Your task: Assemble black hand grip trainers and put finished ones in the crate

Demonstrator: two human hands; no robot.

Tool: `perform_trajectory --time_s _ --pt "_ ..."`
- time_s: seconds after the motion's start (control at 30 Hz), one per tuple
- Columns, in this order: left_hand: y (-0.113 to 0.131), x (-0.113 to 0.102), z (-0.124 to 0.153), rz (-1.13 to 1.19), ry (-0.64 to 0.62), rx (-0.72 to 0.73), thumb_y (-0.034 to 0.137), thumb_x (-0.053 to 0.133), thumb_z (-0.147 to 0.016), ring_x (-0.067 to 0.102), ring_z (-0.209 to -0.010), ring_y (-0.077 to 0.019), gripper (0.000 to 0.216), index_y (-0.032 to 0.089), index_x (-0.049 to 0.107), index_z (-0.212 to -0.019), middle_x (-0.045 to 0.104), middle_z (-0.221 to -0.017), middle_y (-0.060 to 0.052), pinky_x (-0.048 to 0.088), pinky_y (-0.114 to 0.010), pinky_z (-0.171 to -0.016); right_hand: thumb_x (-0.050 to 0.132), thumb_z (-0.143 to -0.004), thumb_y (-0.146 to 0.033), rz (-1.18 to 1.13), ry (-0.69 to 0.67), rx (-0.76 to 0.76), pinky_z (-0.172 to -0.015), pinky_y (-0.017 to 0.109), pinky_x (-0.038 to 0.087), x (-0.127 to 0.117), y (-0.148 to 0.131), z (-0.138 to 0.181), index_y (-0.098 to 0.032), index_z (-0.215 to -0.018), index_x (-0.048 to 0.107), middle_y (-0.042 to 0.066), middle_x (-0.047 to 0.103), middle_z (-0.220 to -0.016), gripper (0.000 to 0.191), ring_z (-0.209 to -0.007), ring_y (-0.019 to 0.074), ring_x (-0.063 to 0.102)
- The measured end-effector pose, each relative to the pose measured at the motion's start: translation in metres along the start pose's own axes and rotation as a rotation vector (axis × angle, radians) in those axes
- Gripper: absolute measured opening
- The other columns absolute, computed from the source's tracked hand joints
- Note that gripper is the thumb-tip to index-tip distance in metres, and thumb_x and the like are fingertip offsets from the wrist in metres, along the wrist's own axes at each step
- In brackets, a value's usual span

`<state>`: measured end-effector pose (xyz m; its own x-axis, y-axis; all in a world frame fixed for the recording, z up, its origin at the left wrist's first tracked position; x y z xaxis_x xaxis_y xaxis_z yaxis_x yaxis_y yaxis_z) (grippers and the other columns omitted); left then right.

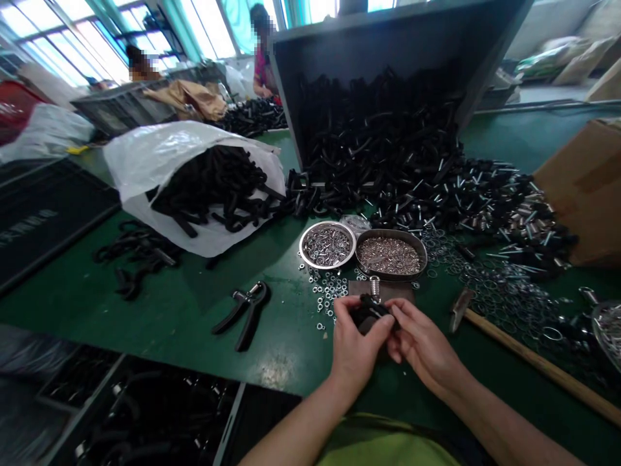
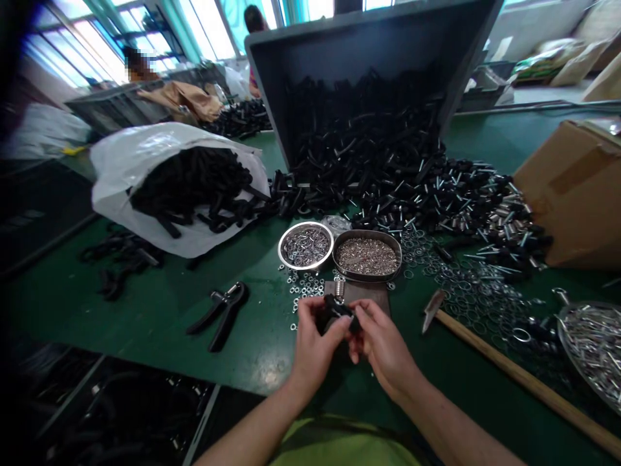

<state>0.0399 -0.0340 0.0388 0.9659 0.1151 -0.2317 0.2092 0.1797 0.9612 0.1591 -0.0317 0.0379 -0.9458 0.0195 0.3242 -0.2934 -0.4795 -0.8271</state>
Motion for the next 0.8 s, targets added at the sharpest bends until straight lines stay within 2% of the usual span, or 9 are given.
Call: perform_trajectory --time_s 0.07,0.1,0.2,0.27,0.33,0.4,0.47,0.6,0.8 --pt "-0.001 -0.001 0.000 -0.170 -0.003 0.035 0.040 0.075 -0.061 0.056 -0.099 -0.0227 0.059 0.020 0.044 -0.107 0.058 -0.105 -0.006 0.041 -0.035 -0.086 0.058 -0.076 -0.053 -0.056 -0.006 0.048 -0.035 0.019 0.034 -0.001 0.006 -0.004 -0.023 -0.094 0.046 -0.007 0.051 -0.057 0.037 -0.040 0.0084 0.045" --pt "-0.004 -0.002 -0.001 -0.238 -0.032 0.038 0.041 0.076 -0.059 0.056 -0.098 -0.0234 0.062 0.020 0.045 -0.108 0.059 -0.104 -0.006 0.042 -0.036 -0.086 0.056 -0.077 -0.054 0.007 -0.043 0.068 -0.035 0.020 0.034 -0.004 0.007 -0.007 -0.023 -0.092 0.046 -0.007 0.051 -0.056 0.036 -0.039 0.0090 0.046" --pt "-0.016 -0.008 -0.008 -0.422 -0.116 0.070 0.046 0.074 -0.061 0.059 -0.091 -0.0243 0.060 0.020 0.048 -0.108 0.063 -0.099 -0.005 0.045 -0.038 -0.080 0.048 -0.083 -0.052 0.479 -0.189 0.025 -0.040 0.023 0.039 -0.019 -0.005 -0.022 -0.021 -0.084 0.050 -0.005 0.054 -0.052 0.031 -0.042 0.0122 0.052" --pt "-0.026 -0.011 -0.012 -0.566 -0.159 0.148 0.046 0.075 -0.059 0.059 -0.090 -0.0262 0.060 0.020 0.050 -0.107 0.063 -0.097 -0.006 0.045 -0.040 -0.078 0.047 -0.086 -0.043 0.840 -0.185 -0.160 -0.050 0.026 0.043 -0.022 -0.023 -0.040 -0.020 -0.081 0.057 -0.002 0.060 -0.057 0.026 -0.051 0.0134 0.056" --pt "-0.033 -0.013 -0.013 -0.703 -0.201 0.255 0.044 0.075 -0.059 0.057 -0.091 -0.0277 0.057 0.019 0.052 -0.105 0.063 -0.097 -0.007 0.045 -0.042 -0.079 0.049 -0.086 -0.033 1.108 -0.100 -0.430 -0.065 0.030 0.045 -0.012 -0.044 -0.062 -0.020 -0.081 0.063 0.002 0.066 -0.072 0.020 -0.068 0.0153 0.059" --pt "-0.037 -0.012 -0.012 -0.790 -0.236 0.358 0.041 0.075 -0.060 0.055 -0.094 -0.0283 0.054 0.019 0.054 -0.104 0.062 -0.100 -0.008 0.044 -0.043 -0.081 0.051 -0.086 -0.028 1.349 -0.044 -0.645 -0.078 0.032 0.042 0.009 -0.058 -0.089 -0.020 -0.083 0.067 0.004 0.068 -0.087 0.018 -0.086 0.0180 0.057" --pt "-0.039 -0.010 -0.010 -0.820 -0.256 0.423 0.041 0.074 -0.061 0.053 -0.098 -0.0280 0.053 0.019 0.054 -0.105 0.060 -0.105 -0.008 0.043 -0.044 -0.085 0.053 -0.085 -0.025 1.542 -0.035 -0.741 -0.081 0.031 0.040 0.035 -0.063 -0.117 -0.020 -0.084 0.070 0.005 0.068 -0.091 0.017 -0.095 0.0201 0.053" --pt "-0.041 -0.009 -0.008 -0.800 -0.263 0.446 0.042 0.075 -0.062 0.050 -0.102 -0.0267 0.058 0.020 0.053 -0.111 0.058 -0.112 -0.007 0.042 -0.044 -0.088 0.061 -0.080 -0.026 1.674 -0.078 -0.749 -0.078 0.033 0.039 0.073 -0.056 -0.162 -0.019 -0.080 0.072 0.009 0.068 -0.088 0.013 -0.096 0.0239 0.050" --pt "-0.045 -0.012 -0.009 -0.769 -0.261 0.443 0.043 0.076 -0.061 0.050 -0.103 -0.0267 0.061 0.021 0.052 -0.112 0.058 -0.114 -0.006 0.041 -0.044 -0.089 0.067 -0.076 -0.029 1.724 -0.148 -0.748 -0.076 0.031 0.038 0.081 -0.051 -0.176 -0.024 -0.087 0.072 0.005 0.067 -0.091 0.013 -0.095 0.0224 0.051"
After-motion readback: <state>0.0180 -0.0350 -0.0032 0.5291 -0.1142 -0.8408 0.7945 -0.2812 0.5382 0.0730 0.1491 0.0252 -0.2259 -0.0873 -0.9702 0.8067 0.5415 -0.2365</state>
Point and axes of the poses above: each hand's wrist, its own z-axis away from the middle knuckle, its own x-axis out of the palm, y = z × x, the point moved 1 cm from there along -z, towards the middle knuckle
